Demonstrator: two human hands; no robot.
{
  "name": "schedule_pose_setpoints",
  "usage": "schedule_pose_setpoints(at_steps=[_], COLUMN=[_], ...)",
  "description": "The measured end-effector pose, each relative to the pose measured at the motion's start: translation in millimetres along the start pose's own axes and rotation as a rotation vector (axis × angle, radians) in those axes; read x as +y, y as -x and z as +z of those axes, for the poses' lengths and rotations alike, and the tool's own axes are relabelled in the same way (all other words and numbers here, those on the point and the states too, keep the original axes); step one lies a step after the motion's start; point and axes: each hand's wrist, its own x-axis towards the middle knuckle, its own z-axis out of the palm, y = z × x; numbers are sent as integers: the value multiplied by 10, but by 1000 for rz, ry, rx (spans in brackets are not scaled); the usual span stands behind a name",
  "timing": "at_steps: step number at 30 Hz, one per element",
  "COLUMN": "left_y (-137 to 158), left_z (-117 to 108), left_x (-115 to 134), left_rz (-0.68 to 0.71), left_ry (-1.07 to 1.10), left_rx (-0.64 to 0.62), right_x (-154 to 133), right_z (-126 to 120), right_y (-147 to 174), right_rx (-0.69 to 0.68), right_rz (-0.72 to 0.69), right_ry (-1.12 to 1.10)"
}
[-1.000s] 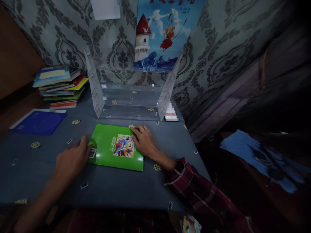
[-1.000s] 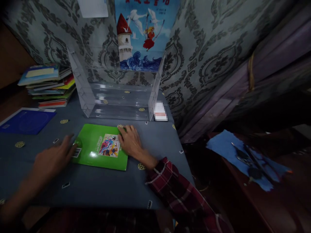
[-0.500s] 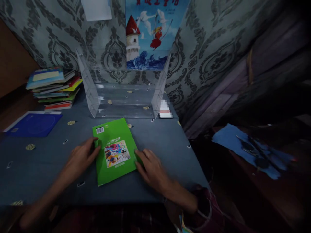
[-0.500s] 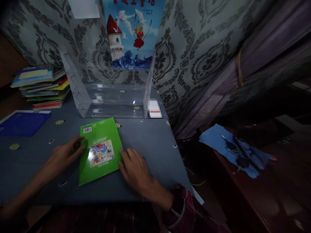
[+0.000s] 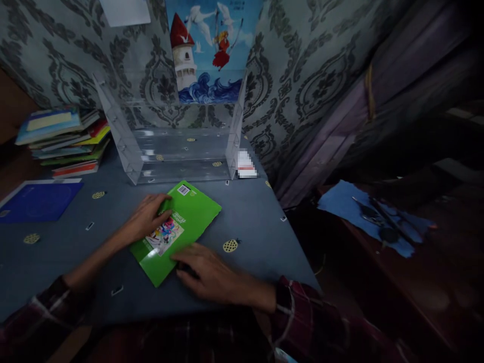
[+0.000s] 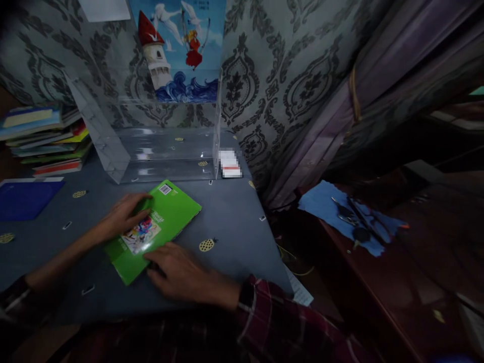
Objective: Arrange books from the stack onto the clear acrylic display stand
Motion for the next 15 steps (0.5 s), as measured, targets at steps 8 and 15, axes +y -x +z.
schedule_pose_setpoints(at_steps=[8,15], left_y=[-314,-134], left_z=[51,247], left_x=[37,427], left_rz=[95,222], left_ry=[-4,-268], left_rx=[-85,-19], right_x=[58,792], right_z=[-2,-663], right_y=[-264,-461], right_rx=[-184,255], right_rz=[-202,-1], right_ry=[-52,-376])
